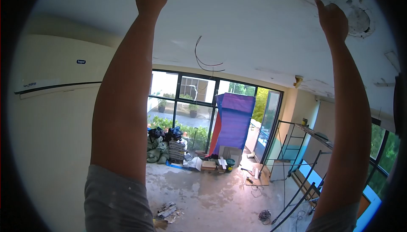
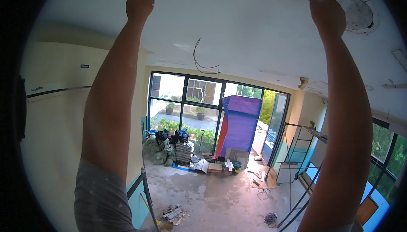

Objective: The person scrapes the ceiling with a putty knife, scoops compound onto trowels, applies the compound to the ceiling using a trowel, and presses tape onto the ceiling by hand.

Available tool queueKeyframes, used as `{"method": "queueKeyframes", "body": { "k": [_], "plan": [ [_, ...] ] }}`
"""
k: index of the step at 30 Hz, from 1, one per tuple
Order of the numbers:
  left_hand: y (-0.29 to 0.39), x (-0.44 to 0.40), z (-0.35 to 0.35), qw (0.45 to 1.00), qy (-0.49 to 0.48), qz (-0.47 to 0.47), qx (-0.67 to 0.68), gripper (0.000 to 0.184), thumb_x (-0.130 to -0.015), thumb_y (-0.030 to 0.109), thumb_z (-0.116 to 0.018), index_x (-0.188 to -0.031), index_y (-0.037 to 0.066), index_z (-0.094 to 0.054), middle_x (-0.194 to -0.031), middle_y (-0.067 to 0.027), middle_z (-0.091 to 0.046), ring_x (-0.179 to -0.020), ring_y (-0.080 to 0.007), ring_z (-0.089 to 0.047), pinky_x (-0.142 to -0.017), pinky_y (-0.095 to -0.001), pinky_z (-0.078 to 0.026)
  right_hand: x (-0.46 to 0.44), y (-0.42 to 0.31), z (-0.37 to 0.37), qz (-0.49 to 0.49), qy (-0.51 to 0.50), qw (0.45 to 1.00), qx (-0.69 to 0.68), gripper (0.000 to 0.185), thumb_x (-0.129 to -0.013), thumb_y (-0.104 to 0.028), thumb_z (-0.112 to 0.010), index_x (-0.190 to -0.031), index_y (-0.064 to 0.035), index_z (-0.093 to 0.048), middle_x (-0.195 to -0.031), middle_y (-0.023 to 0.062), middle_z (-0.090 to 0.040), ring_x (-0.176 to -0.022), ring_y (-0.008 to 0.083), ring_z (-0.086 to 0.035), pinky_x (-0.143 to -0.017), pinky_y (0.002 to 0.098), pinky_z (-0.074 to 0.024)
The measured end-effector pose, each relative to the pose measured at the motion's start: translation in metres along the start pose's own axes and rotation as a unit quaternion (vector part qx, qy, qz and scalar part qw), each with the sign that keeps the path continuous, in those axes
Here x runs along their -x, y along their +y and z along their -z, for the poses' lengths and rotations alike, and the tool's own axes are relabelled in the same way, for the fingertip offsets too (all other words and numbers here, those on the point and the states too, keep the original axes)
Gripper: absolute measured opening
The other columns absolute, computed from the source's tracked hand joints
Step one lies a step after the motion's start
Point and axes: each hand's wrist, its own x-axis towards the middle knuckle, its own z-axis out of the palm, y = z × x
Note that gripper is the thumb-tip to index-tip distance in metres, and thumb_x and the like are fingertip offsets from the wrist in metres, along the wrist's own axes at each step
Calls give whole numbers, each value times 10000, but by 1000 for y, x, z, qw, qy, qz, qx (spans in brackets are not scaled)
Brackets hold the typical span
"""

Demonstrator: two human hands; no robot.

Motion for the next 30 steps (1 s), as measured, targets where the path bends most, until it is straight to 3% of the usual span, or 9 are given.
{"method": "queueKeyframes", "body": {
  "k": [2,5,7,8,9,12,13,20,30],
  "plan": [
    [31,-1,26,942,6,206,264,233,-838,236,-630,-954,34,-645,-838,-121,-668,-806,-266,-655,-665,-374,-530,4,-4,-1,16,9,1000,-7,685,-835,-675,-462,-889,-29,-684,-871,186,-671,-862,352,-653,-732,455,-514],
    [66,-8,69,908,-146,172,354,335,-837,260,-649,-1069,25,-593,-858,-121,-664,-789,-231,-645,-680,-351,-512,9,-23,2,29,-6,999,-18,711,-813,-707,-475,-817,-29,-686,-780,167,-658,-802,327,-649,-680,448,-495],
    [83,-7,57,944,-66,71,315,379,-886,275,-587,-1145,-3,-579,-1026,-177,-624,-994,-319,-580,-867,-388,-455,16,-41,12,28,-52,998,-32,721,-810,-713,-477,-810,-22,-683,-759,163,-651,-788,319,-651,-672,448,-497],
    [91,-6,50,956,-25,21,292,404,-911,282,-555,-1182,-17,-572,-1109,-204,-604,-1096,-363,-547,-960,-407,-426,18,-49,13,23,-17,999,-37,695,-792,-696,-521,-782,-18,-673,-751,164,-652,-776,318,-646,-678,439,-495],
    [105,-12,75,938,-114,62,322,446,-870,264,-611,-1205,-22,-545,-1164,-214,-581,-1135,-350,-531,-977,-395,-420,20,-58,13,17,19,999,-42,672,-774,-678,-565,-754,-14,-664,-743,165,-652,-765,317,-641,-684,429,-493],
    [131,-23,80,937,-93,-26,337,456,-875,261,-605,-1217,-32,-530,-1212,-229,-555,-1169,-350,-512,-1000,-396,-408,19,-72,7,23,82,995,-45,657,-744,-667,-610,-726,-12,-649,-744,164,-653,-748,323,-629,-691,420,-490],
    [137,-26,85,919,-129,-18,372,474,-881,277,-596,-1229,-36,-520,-1255,-245,-522,-1203,-358,-485,-1024,-395,-391,19,-77,7,22,85,995,-49,648,-739,-662,-617,-735,-15,-651,-753,164,-654,-750,324,-628,-693,419,-490],
    [143,-36,67,918,-146,42,367,533,-871,262,-615,-1293,-23,-460,-1289,-248,-493,-1203,-378,-477,-1025,-399,-385,11,-76,-14,33,141,989,-36,595,-719,-624,-657,-819,-37,-664,-838,151,-668,-823,318,-631,-722,418,-488],
    [99,-34,70,905,-173,140,364,662,-820,253,-688,-1331,-42,-387,-1275,-248,-514,-1184,-356,-502,-986,-375,-417,11,-63,-5,28,96,995,-22,612,-737,-612,-662,-860,-12,-670,-862,175,-670,-836,320,-638,-736,406,-497]
  ]
}}
